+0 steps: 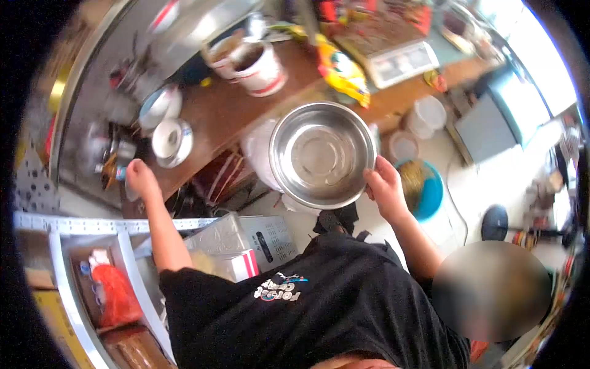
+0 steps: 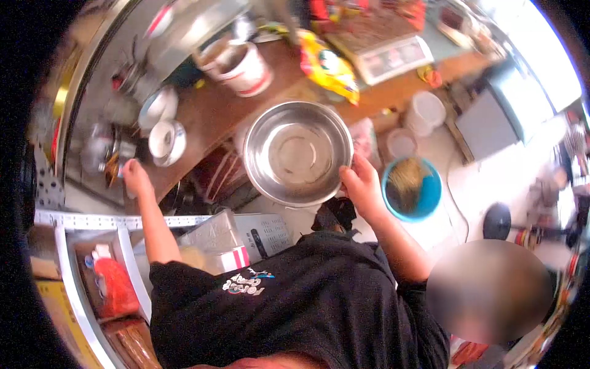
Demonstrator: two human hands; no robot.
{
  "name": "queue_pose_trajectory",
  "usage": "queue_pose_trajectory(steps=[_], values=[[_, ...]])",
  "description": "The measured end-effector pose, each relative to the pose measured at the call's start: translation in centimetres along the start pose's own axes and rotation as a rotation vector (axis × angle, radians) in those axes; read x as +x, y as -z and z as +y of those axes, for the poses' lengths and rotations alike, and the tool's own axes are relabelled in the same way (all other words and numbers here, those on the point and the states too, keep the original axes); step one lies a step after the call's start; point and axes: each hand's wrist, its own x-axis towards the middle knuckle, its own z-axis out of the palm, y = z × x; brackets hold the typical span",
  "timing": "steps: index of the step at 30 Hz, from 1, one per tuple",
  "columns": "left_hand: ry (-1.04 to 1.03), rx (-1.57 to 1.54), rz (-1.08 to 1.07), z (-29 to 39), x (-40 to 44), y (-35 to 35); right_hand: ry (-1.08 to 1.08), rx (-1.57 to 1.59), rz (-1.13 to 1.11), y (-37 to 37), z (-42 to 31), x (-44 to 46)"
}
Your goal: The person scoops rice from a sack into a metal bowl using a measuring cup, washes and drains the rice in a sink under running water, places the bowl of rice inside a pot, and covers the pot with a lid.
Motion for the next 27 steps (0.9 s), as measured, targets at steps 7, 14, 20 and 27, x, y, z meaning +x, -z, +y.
queue_pose_trajectory(steps=[7, 14, 20, 27], values=[[0.288, -0.950, -1.713, 38.7, -27.5, 2.6, 0.340, -0.345, 0.485, 16.8, 5.8, -12.9], [0.289, -0.876, -2.366, 54.7, -47.7, 5.3, 0.290, -0.265, 0.925, 27.2, 3.9, -29.7], [0.079, -0.646, -2.601, 64.7, -57.8, 7.9, 0.188, 0.149, 1.367, 29.2, 11.0, -41.1], [-0.372, -0.472, -2.923, 72.5, -73.0, 11.9, -0.592, -0.024, 2.058, 22.5, 22.0, -55.8]])
